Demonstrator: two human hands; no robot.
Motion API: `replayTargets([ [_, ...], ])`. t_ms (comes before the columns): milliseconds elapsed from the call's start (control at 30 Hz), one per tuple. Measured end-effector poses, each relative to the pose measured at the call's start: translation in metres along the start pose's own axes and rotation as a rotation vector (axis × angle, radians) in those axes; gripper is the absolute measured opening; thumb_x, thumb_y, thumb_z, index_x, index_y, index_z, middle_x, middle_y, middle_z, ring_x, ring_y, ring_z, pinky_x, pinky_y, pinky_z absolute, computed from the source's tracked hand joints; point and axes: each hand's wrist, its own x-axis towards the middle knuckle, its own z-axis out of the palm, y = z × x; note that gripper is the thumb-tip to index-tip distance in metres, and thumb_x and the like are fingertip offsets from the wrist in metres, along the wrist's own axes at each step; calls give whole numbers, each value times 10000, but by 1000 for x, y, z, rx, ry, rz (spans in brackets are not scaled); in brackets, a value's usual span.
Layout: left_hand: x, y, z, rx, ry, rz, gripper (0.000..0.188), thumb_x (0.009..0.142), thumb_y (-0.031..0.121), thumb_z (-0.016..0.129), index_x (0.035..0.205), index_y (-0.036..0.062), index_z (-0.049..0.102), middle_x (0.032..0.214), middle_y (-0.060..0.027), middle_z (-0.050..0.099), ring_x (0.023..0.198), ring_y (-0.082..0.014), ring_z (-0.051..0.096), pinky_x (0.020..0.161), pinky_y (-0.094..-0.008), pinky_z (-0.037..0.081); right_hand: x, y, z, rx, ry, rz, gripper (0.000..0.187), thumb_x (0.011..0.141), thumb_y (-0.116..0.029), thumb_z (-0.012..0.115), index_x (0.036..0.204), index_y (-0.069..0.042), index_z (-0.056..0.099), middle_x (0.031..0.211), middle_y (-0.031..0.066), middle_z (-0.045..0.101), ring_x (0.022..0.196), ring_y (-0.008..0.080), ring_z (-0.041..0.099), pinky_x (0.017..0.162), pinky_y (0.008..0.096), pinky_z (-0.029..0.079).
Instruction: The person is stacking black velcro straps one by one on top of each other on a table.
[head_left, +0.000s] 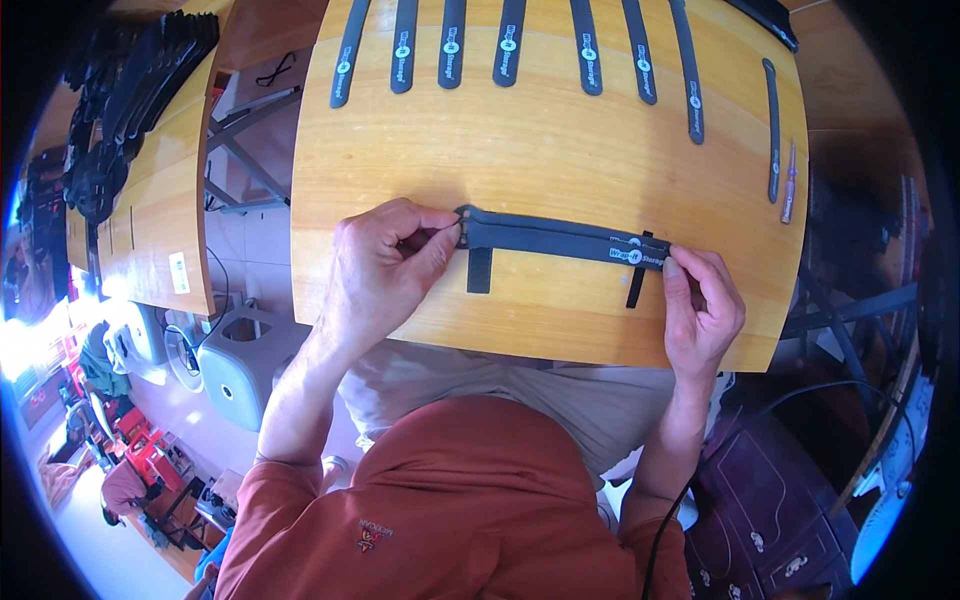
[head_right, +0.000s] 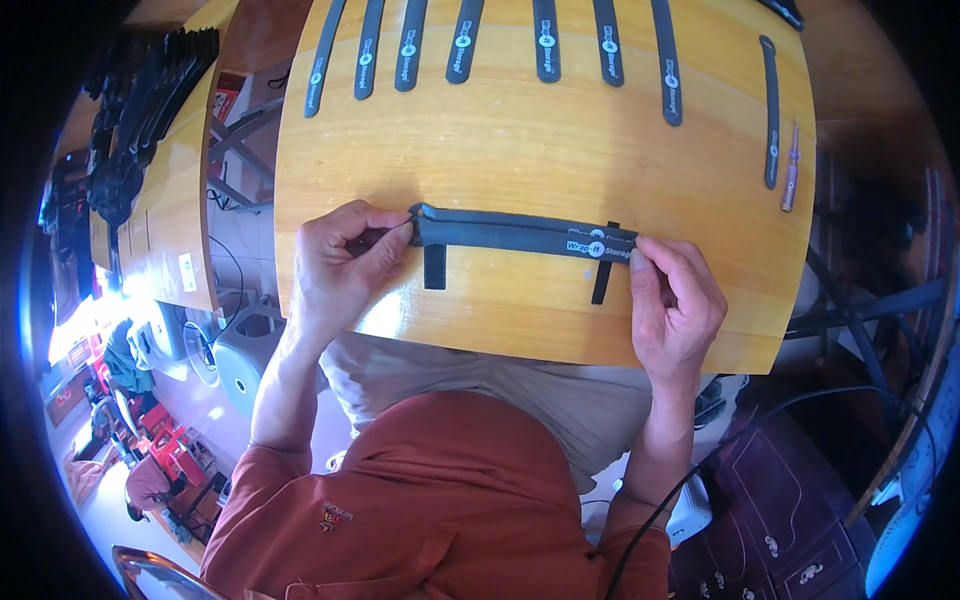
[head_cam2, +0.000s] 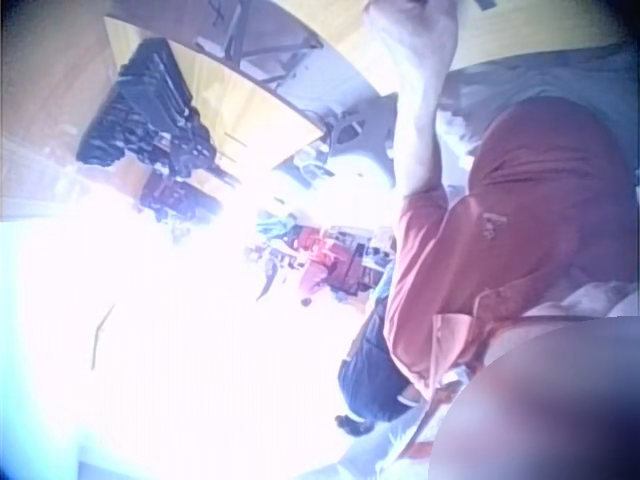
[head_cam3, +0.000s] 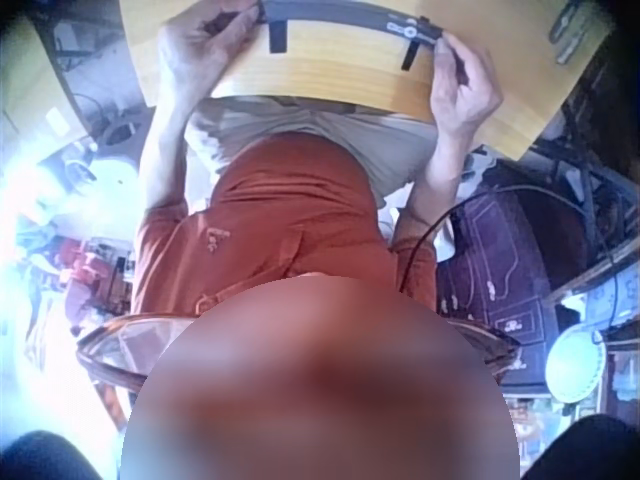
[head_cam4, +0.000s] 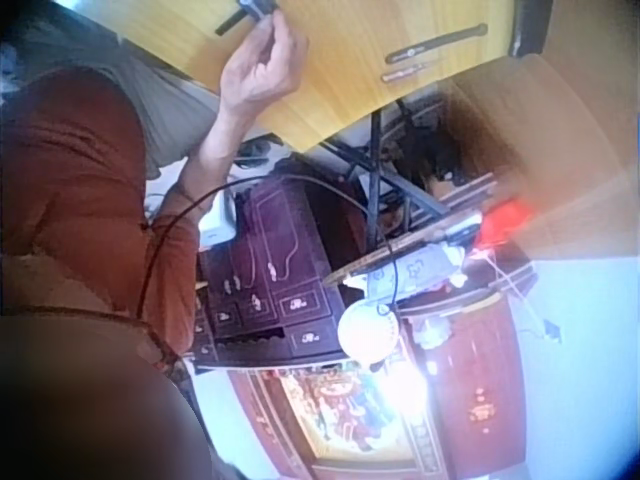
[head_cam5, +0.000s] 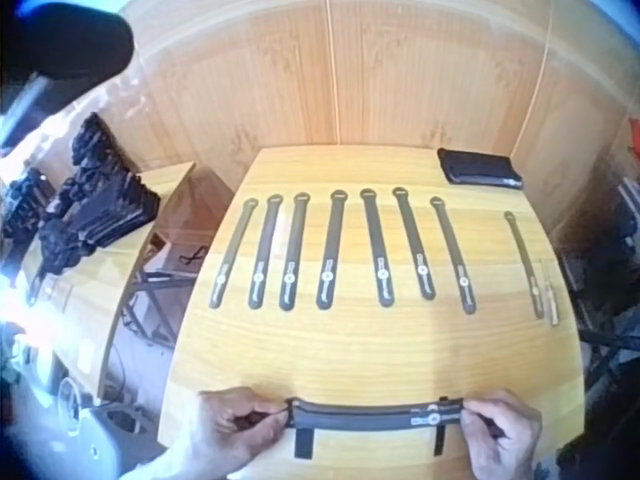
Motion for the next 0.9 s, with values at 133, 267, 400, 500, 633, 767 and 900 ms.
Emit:
replayTargets([
  [133, 0, 1, -1, 49, 9, 50, 131, 900, 29, 762, 1010, -39, 746, 859, -113, 736, 749, -142, 732, 659, -263, 556, 1, -1, 0, -12, -7, -18, 111, 931, 26, 720, 1041, 41, 724, 899, 87, 681, 659, 82, 551, 532, 213, 388],
  [267, 1, 3, -2, 66, -3, 37, 126, 900, 31, 763, 1008, -35, 749, 850, -112, 733, 744, -143, 734, 652, -267, 555, -1, -1, 0, -11, -6, 2, 110, 930, 27, 720, 1039, 40, 727, 897, 90, 683, 653, 87, 552, 530, 216, 388],
  [400, 1, 3, -3, 64, -1, 51, 127, 901, 39, 768, 1005, -31, 752, 853, -111, 737, 724, -142, 727, 640, -268, 549, -1, -1, 0, -14, -6, 7, 108, 932, 28, 717, 1039, 39, 729, 896, 90, 685, 649, 84, 552, 526, 215, 385],
  [500, 2, 3, -3, 66, -8, 37, 127, 902, 44, 770, 1003, -31, 752, 853, -112, 740, 718, -137, 723, 637, -267, 547, 0, 0, 1, -19, -3, -18, 107, 934, 30, 714, 1039, 38, 731, 899, 88, 688, 645, 79, 548, 521, 212, 379],
  [633, 2, 4, -3, 53, -17, 27, 123, 905, 46, 770, 999, -31, 754, 853, -111, 743, 721, -127, 719, 636, -265, 545, 0, -2, 0, -17, 3, -16, 107, 936, 29, 714, 1041, 36, 733, 905, 85, 690, 644, 73, 543, 515, 212, 371],
  [767, 3, 4, -2, 39, -16, 24, 122, 904, 45, 771, 999, -30, 756, 850, -106, 741, 715, -122, 711, 633, -264, 540, 1, -1, 0, -21, 3, -9, 108, 937, 31, 712, 1043, 35, 733, 903, 83, 689, 644, 71, 540, 512, 212, 366],
  [900, 3, 4, -1, 56, -8, 43, 118, 898, 33, 771, 996, -31, 756, 841, -99, 733, 699, -122, 701, 628, -259, 533, 1, -1, 0, -19, 8, -9, 108, 934, 37, 710, 1040, 35, 733, 897, 83, 687, 643, 75, 542, 515, 214, 371],
])
